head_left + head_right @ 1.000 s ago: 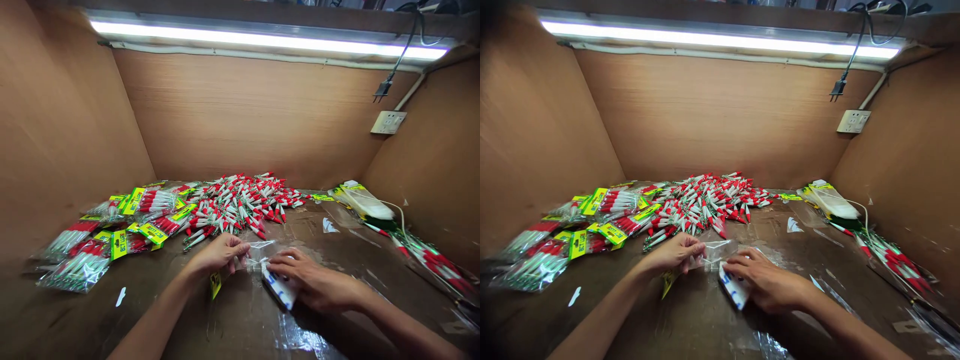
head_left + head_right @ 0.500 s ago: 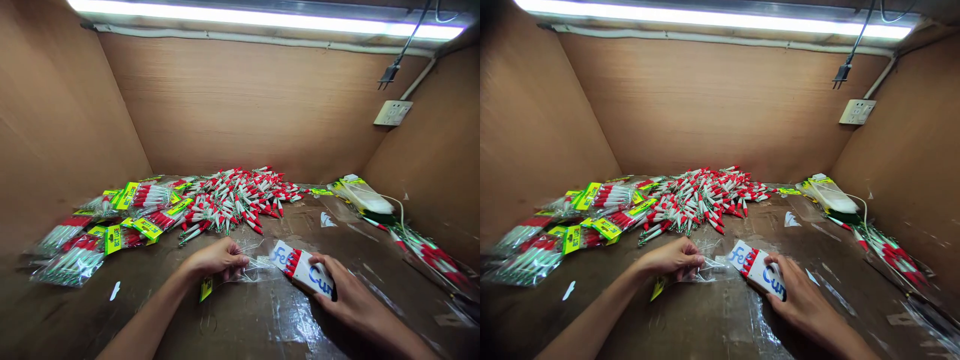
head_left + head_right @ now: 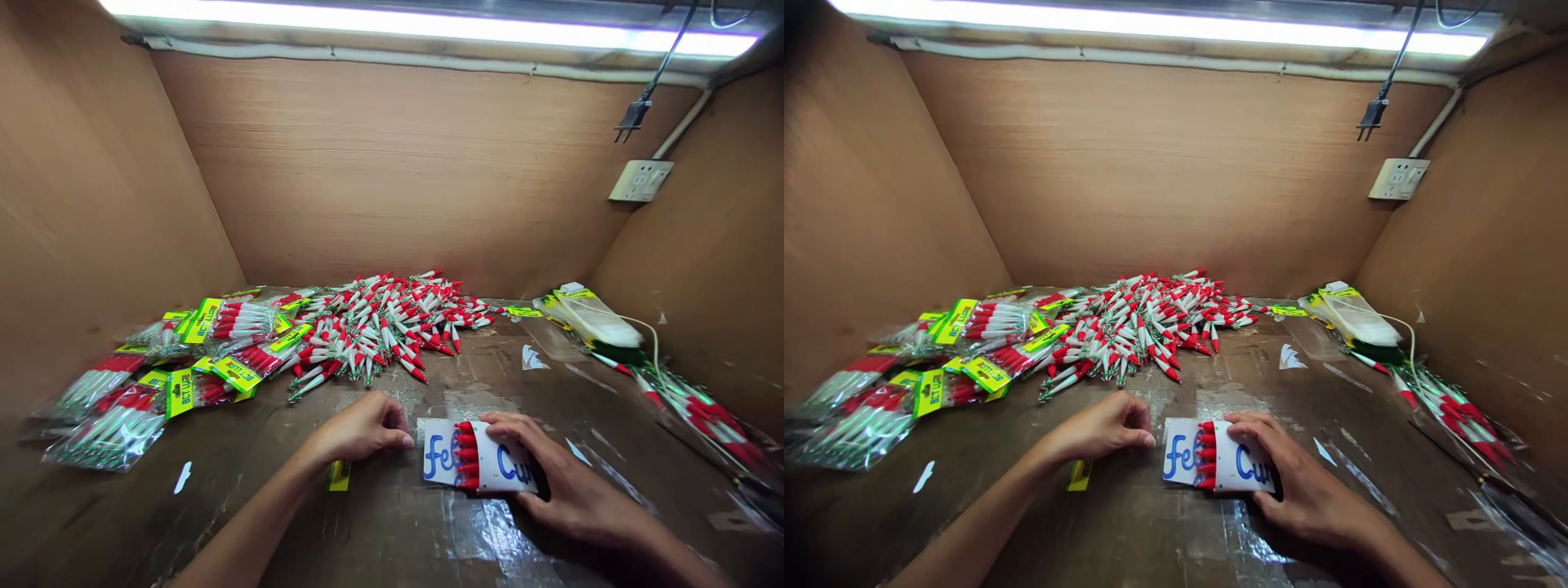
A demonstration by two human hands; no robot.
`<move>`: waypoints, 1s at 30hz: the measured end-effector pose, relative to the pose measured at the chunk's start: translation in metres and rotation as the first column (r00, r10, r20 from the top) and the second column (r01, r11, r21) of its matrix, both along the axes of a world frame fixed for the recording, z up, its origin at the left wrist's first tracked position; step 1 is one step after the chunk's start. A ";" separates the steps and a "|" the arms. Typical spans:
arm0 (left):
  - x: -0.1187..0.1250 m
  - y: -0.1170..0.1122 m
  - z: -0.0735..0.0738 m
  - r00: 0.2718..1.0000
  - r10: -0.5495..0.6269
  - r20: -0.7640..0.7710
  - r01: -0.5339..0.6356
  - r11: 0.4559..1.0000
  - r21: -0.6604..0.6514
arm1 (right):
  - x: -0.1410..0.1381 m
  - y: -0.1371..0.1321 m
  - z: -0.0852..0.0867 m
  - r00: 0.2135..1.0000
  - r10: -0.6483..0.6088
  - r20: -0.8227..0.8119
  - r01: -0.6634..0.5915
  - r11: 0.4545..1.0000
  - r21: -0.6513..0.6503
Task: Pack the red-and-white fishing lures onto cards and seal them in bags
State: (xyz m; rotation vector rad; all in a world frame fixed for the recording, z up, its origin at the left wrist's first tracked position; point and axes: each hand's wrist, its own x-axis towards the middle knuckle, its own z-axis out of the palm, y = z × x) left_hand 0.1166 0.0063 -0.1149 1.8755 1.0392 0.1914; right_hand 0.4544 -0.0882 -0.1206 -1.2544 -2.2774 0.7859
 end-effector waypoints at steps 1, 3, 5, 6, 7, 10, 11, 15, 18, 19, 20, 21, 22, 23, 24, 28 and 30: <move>0.002 -0.001 0.001 1.000 -0.011 -0.009 0.011 1.000 0.025 | -0.001 0.001 0.000 1.000 0.003 -0.001 -0.003 1.000 -0.005; 0.006 -0.004 0.003 0.999 -0.025 -0.033 0.031 0.985 0.170 | -0.003 0.003 0.002 1.000 0.018 0.002 -0.018 1.000 -0.008; 0.011 -0.009 0.006 0.997 0.002 -0.071 0.029 0.900 0.435 | -0.006 0.006 0.003 0.999 0.038 0.014 -0.038 0.999 -0.008; 0.014 -0.012 0.008 0.995 0.032 -0.093 0.027 0.822 0.568 | -0.007 0.008 0.003 0.999 0.046 0.021 -0.046 0.999 -0.012; 0.016 -0.016 0.009 0.991 0.069 -0.114 0.025 0.742 0.670 | -0.009 0.009 0.003 0.998 0.050 0.028 -0.049 0.999 -0.020; 0.025 -0.032 0.009 0.979 0.121 -0.162 0.038 0.678 0.734 | -0.012 0.012 0.000 0.999 0.041 0.028 -0.040 0.998 -0.040; 0.028 -0.039 0.008 0.980 0.110 -0.165 0.041 0.701 0.712 | -0.012 0.012 -0.002 0.999 0.033 0.020 -0.032 0.999 -0.039; 0.044 -0.069 0.001 0.972 0.112 -0.209 0.054 0.753 0.656 | -0.010 0.012 -0.010 1.000 0.014 -0.022 -0.015 0.999 -0.044; 0.060 -0.084 -0.001 0.937 0.213 -0.278 0.036 0.730 0.683 | -0.008 0.012 -0.014 0.999 0.009 -0.052 -0.012 0.999 -0.053; 0.064 -0.086 -0.001 0.928 0.236 -0.287 0.026 0.729 0.684 | -0.008 0.012 -0.015 0.998 0.010 -0.060 -0.013 0.999 -0.049; 0.068 -0.086 0.000 0.925 0.248 -0.289 0.017 0.730 0.683 | -0.007 0.012 -0.015 0.998 0.012 -0.068 -0.015 0.999 -0.045; 0.070 -0.086 0.000 0.926 0.249 -0.285 0.013 0.732 0.681 | -0.007 0.013 -0.016 0.997 0.014 -0.073 -0.017 0.999 -0.040; 0.072 -0.085 0.000 0.930 0.241 -0.277 0.012 0.734 0.679 | -0.006 0.013 -0.016 0.997 0.020 -0.077 -0.023 0.999 -0.037; 0.073 -0.083 0.000 0.937 0.226 -0.265 0.014 0.736 0.676 | -0.006 0.014 -0.016 0.997 0.028 -0.079 -0.030 0.999 -0.036; 0.073 -0.082 0.000 0.946 0.210 -0.248 0.012 0.739 0.673 | -0.005 0.014 -0.017 0.996 0.036 -0.082 -0.039 0.999 -0.033; 0.073 -0.087 -0.001 0.967 0.232 -0.108 -0.105 0.743 0.661 | -0.004 0.015 -0.017 0.995 0.037 -0.092 -0.039 0.999 -0.015; 0.076 -0.095 -0.003 0.965 0.262 -0.029 -0.180 0.734 0.655 | -0.004 0.014 -0.018 0.996 0.023 -0.084 -0.024 1.000 -0.014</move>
